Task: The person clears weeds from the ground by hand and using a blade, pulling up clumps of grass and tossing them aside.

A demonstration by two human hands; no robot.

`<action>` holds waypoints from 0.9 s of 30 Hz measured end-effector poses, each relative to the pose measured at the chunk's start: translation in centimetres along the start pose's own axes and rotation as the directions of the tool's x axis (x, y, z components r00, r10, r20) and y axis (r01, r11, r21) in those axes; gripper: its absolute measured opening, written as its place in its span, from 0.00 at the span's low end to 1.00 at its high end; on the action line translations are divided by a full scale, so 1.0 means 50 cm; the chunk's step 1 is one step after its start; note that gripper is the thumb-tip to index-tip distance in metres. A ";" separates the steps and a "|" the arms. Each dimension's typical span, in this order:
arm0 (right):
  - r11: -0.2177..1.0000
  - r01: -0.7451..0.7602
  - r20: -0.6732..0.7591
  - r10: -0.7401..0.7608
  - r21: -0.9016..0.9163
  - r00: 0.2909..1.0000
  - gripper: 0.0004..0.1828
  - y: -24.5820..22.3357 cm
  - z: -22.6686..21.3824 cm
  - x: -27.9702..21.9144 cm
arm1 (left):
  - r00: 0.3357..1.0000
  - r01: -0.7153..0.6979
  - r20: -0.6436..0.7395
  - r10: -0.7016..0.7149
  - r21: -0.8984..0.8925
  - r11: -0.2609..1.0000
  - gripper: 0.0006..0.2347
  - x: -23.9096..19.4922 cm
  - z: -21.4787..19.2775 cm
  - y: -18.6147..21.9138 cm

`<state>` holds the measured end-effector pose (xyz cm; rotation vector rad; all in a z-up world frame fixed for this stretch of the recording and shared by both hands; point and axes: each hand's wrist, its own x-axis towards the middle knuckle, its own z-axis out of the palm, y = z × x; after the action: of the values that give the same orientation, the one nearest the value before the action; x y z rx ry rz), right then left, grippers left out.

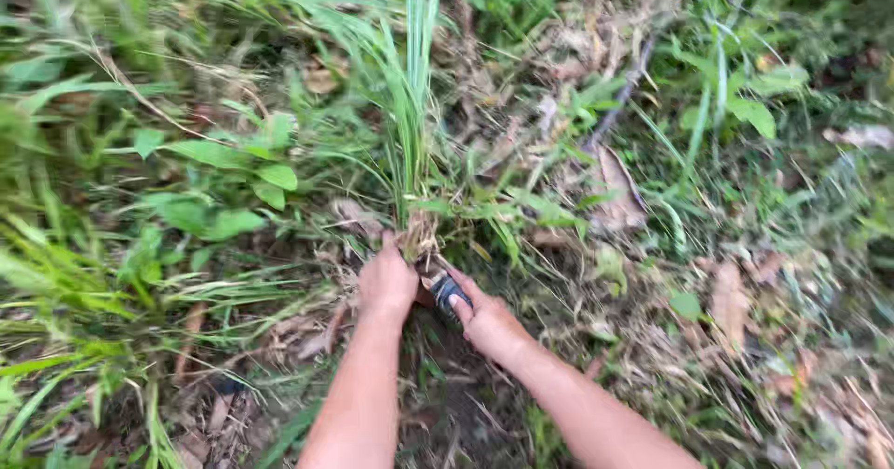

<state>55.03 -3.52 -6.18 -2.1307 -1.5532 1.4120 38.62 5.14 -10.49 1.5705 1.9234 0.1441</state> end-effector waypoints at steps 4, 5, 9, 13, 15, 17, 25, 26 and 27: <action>0.982 -0.164 -0.077 0.157 -0.090 0.985 0.27 0.080 -0.075 -0.090 | 0.992 -0.068 0.111 0.058 0.084 0.994 0.19 -0.043 -0.019 0.046; 0.959 -0.284 -0.064 0.283 -0.007 0.957 0.27 0.105 -0.106 -0.113 | 0.987 -0.114 0.126 0.102 0.095 0.989 0.21 -0.075 -0.007 0.081; 0.941 -0.181 -0.317 0.271 0.284 0.909 0.25 0.261 -0.198 -0.165 | 0.933 -0.185 0.334 0.137 0.117 0.976 0.22 -0.226 0.025 0.199; 0.925 0.263 -0.618 -0.041 0.273 0.785 0.27 0.415 -0.311 -0.172 | 0.872 -0.215 0.434 0.225 -0.074 0.974 0.28 -0.323 -0.003 0.186; 0.912 0.145 -0.612 0.133 0.383 0.780 0.27 0.430 -0.378 -0.162 | 0.899 -0.192 0.369 0.235 -0.149 0.970 0.27 -0.295 -0.026 0.128; 0.913 0.112 -0.638 0.182 0.391 0.748 0.27 0.408 -0.432 -0.184 | 0.951 -0.138 0.256 0.172 -0.145 0.980 0.26 -0.239 -0.069 0.052; 0.862 -0.085 -0.380 0.306 0.499 0.873 0.25 0.184 -0.458 -0.294 | 0.908 0.214 -0.329 -0.260 -0.170 0.962 0.22 -0.125 -0.313 -0.192; 0.882 -0.138 -0.299 0.295 0.450 0.908 0.25 0.163 -0.450 -0.302 | 0.888 0.225 -0.362 -0.286 -0.201 0.953 0.22 -0.103 -0.374 -0.231; 0.967 -0.144 -0.333 0.210 0.212 0.919 0.24 0.137 -0.442 -0.301 | 0.868 0.233 -0.388 -0.309 -0.230 0.945 0.21 -0.082 -0.434 -0.272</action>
<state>75.79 -10.33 10.71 -2.2976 -1.0790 1.0866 15.86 4.20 1.96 1.2006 2.3685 0.5563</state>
